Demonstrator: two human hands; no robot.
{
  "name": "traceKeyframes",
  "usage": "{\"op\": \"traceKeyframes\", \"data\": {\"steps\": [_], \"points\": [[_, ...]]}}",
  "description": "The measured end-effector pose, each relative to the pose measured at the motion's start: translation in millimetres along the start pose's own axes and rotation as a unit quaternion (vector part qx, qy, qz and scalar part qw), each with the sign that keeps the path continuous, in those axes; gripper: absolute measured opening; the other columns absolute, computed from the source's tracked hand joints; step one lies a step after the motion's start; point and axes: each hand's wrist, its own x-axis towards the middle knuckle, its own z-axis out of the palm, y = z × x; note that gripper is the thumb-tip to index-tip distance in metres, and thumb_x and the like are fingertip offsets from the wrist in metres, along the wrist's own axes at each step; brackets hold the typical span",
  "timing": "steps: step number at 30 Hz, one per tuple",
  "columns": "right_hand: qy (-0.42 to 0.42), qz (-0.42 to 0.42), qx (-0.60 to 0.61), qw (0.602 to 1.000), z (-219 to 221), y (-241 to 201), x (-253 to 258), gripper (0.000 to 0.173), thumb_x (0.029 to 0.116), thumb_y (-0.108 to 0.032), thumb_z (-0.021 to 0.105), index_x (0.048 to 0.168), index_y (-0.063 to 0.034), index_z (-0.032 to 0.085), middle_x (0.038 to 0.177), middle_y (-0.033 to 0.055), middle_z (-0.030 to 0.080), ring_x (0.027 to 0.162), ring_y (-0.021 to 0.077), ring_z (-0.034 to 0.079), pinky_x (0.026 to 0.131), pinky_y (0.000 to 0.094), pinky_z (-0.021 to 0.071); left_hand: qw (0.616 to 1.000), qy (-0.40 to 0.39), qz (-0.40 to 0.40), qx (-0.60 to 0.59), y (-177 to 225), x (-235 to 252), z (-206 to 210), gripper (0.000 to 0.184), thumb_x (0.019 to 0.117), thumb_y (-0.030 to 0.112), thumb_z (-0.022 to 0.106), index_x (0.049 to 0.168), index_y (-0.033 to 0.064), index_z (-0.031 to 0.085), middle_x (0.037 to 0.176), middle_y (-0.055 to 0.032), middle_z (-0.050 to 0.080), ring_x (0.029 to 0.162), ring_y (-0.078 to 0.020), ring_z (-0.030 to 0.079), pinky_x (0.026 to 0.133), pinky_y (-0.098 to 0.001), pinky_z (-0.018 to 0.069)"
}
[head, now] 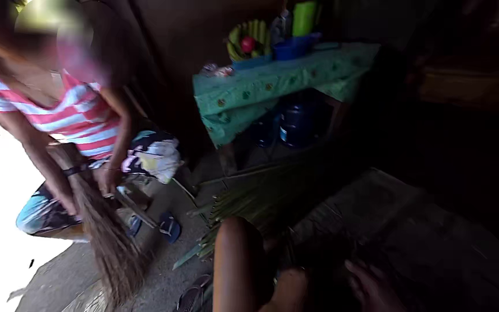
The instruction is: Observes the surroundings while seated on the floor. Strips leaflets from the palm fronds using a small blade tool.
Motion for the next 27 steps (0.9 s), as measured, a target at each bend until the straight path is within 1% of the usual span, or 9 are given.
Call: {"op": "traceKeyframes", "data": {"steps": [2,3,5,7,12,16,21,24,27], "points": [[0.008,-0.003,0.003,1.0,4,-6,-3,0.014,0.103,-0.014,0.052,0.091,-0.0105,0.058,0.055,-0.0051,0.055,0.041,0.002,0.046,0.04,0.0169,0.0393,0.995,-0.064,-0.017,-0.075,-2,3,-8,0.032,0.1051,0.021,0.055,0.126,0.0027,0.069,0.109,-0.0187,0.072,0.101,-0.0299,0.07,0.096,-0.0505,0.053],[0.0,-0.007,-0.002,1.0,3,-8,-5,0.014,0.1029,-0.014,0.052,0.091,-0.0097,0.058,0.057,-0.0051,0.056,0.042,0.0015,0.047,0.041,0.0164,0.0398,0.988,-0.073,-0.019,-0.135,-4,5,-8,0.03,0.1061,0.02,0.054,0.124,0.0,0.069,0.104,-0.0158,0.071,0.093,-0.0228,0.068,0.091,-0.0424,0.0534],[-0.019,-0.018,-0.012,1.0,1,-11,-6,0.014,0.1022,-0.017,0.055,0.092,-0.0091,0.06,0.06,-0.0055,0.058,0.046,0.0016,0.049,0.044,0.0166,0.0415,0.966,-0.051,-0.008,-0.252,-20,7,7,0.024,0.1046,0.017,0.054,0.11,-0.0003,0.07,0.08,-0.0023,0.062,0.067,-0.0069,0.055,0.067,-0.0259,0.0497],[-0.036,-0.033,-0.005,0.999,-1,-11,-9,0.016,0.103,-0.021,0.053,0.094,-0.0096,0.059,0.063,-0.0059,0.059,0.048,0.0016,0.05,0.045,0.0166,0.0423,0.941,-0.043,-0.006,-0.336,-27,8,16,0.019,0.1033,0.014,0.054,0.1,0.0025,0.068,0.07,0.0063,0.055,0.059,-0.0009,0.05,0.059,-0.02,0.0453],[-0.021,-0.047,0.017,0.999,-2,-8,-8,0.019,0.105,-0.02,0.046,0.101,-0.0075,0.06,0.062,-0.0052,0.058,0.047,0.0025,0.051,0.045,0.0172,0.0425,0.916,-0.062,-0.023,-0.395,-23,11,18,0.017,0.1031,0.012,0.051,0.095,0.0071,0.065,0.066,0.0101,0.051,0.057,0.0003,0.048,0.057,-0.0189,0.043],[0.033,-0.146,-0.031,0.988,-7,-2,-2,0.022,0.1038,-0.015,0.047,0.111,-0.0024,0.063,0.063,-0.0102,0.053,0.049,-0.0022,0.047,0.046,0.0139,0.0396,0.895,-0.057,-0.054,-0.44,-21,10,21,0.018,0.1035,0.009,0.048,0.096,0.0073,0.064,0.067,0.0098,0.051,0.057,0.0002,0.048,0.057,-0.0179,0.0425],[-0.04,-0.172,-0.153,0.972,-14,2,-5,0.036,0.1034,-0.028,0.041,0.112,-0.0014,0.065,0.065,-0.0121,0.05,0.053,-0.0039,0.045,0.051,0.0147,0.0404,0.864,-0.061,-0.099,-0.49,-21,12,18,0.02,0.1064,0.009,0.043,0.097,0.0075,0.061,0.067,0.008,0.054,0.056,-0.0001,0.05,0.055,-0.0163,0.0432],[-0.106,-0.182,-0.276,0.938,-8,6,-12,0.044,0.1037,-0.035,0.042,0.111,-0.0004,0.068,0.072,0.0007,0.056,0.062,0.0084,0.051,0.061,0.0292,0.0454,0.82,-0.081,-0.15,-0.546,-20,14,13,0.023,0.1101,0.011,0.037,0.099,0.0084,0.058,0.067,0.0056,0.054,0.053,-0.0008,0.048,0.05,-0.0155,0.0418],[-0.106,-0.265,-0.372,0.883,2,15,-15,0.043,0.1038,-0.036,0.045,0.108,-0.0025,0.072,0.079,0.0117,0.067,0.069,0.0219,0.064,0.065,0.0426,0.0518,0.745,-0.116,-0.196,-0.627,-22,15,11,0.026,0.1122,0.014,0.033,0.1,0.0093,0.055,0.065,0.0054,0.05,0.048,-0.0001,0.045,0.044,-0.0131,0.0382]]}}
